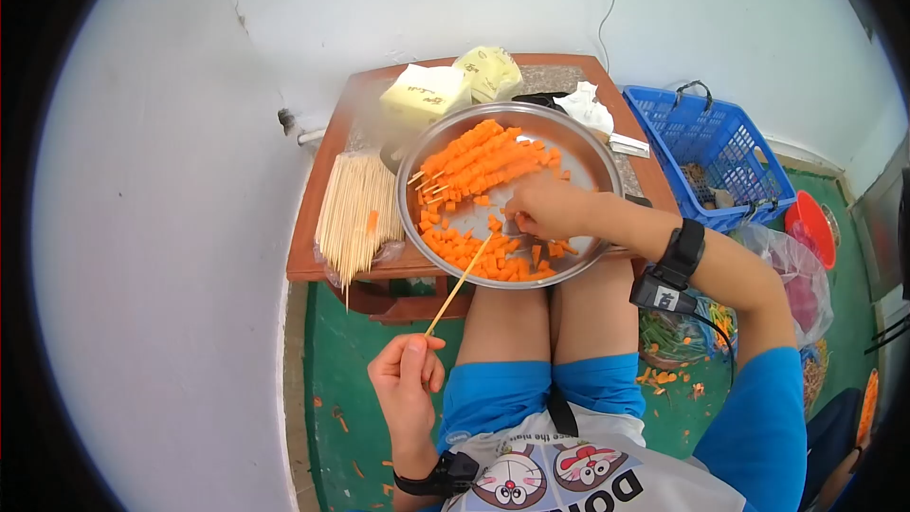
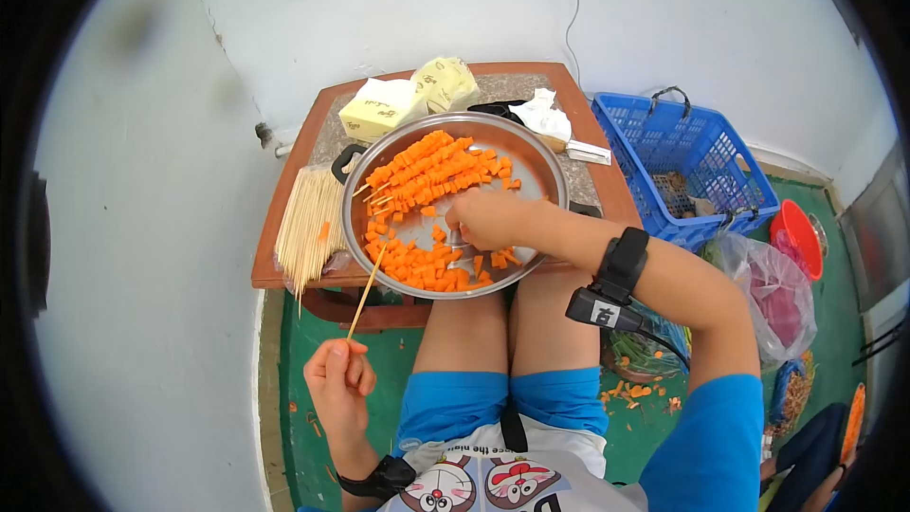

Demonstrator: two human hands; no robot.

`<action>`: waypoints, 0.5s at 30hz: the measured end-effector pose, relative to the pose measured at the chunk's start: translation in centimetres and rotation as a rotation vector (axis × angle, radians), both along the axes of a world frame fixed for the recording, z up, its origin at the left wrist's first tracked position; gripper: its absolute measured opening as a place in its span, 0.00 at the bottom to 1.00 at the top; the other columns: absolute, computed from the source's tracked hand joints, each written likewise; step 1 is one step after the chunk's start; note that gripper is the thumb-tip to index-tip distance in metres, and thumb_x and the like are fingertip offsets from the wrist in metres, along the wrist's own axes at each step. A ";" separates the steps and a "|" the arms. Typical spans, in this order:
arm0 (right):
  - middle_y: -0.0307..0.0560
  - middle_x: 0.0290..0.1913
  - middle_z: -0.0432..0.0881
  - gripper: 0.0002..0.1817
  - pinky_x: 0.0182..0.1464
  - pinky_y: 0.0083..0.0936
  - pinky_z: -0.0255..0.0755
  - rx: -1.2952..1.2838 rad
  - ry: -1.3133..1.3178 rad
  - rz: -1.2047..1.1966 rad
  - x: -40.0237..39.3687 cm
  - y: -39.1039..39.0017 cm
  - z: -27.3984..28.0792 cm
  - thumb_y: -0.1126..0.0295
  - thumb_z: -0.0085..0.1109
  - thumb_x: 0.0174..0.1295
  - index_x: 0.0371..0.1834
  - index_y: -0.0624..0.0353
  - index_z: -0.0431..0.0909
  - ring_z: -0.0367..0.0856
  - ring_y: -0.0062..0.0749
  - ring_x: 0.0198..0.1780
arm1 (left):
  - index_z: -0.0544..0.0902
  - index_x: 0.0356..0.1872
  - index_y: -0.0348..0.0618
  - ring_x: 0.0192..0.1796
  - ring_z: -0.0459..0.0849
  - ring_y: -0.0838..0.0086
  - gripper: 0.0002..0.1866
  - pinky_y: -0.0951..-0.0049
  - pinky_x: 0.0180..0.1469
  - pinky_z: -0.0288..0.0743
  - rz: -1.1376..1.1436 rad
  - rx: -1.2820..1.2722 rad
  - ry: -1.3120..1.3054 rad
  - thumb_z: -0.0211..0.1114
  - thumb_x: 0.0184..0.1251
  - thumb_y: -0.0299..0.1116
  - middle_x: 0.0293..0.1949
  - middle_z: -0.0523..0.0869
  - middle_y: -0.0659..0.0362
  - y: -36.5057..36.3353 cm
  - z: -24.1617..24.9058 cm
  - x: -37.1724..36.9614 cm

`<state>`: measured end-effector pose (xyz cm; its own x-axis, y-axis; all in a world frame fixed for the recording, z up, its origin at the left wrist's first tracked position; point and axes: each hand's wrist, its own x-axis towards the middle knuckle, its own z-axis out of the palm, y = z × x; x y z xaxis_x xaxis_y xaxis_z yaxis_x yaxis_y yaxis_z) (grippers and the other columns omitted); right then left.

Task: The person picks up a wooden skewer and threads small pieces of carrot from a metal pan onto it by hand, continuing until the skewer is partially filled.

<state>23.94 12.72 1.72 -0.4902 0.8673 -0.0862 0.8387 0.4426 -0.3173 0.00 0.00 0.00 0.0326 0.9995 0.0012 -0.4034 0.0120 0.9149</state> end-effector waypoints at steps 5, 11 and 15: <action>0.52 0.27 0.75 0.09 0.35 0.30 0.69 0.070 -0.059 -0.081 1.0 -0.6 0.6 0.75 0.53 0.44 0.30 0.64 0.73 0.75 0.40 0.34 | 0.74 0.23 0.29 0.12 0.59 0.85 0.12 0.86 0.14 0.51 0.044 -0.020 0.023 0.51 0.58 0.31 0.11 0.61 0.66 -0.3 -0.4 -0.1; 0.44 0.25 0.76 0.08 0.27 0.17 0.70 0.043 0.691 -0.333 0.8 -6.2 4.2 0.76 0.49 0.52 0.35 0.65 0.72 0.75 0.23 0.26 | 0.73 0.22 0.34 0.11 0.58 0.85 0.12 0.85 0.12 0.50 0.000 -0.022 0.079 0.49 0.59 0.32 0.10 0.60 0.67 0.2 -0.7 0.4; 0.45 0.26 0.75 0.11 0.23 0.17 0.72 -0.230 1.203 -0.362 -0.5 -9.9 3.2 0.74 0.47 0.55 0.39 0.69 0.70 0.75 0.22 0.25 | 0.74 0.23 0.29 0.12 0.59 0.86 0.11 0.86 0.14 0.50 -0.028 -0.052 0.055 0.52 0.57 0.29 0.10 0.62 0.66 0.2 -0.2 1.6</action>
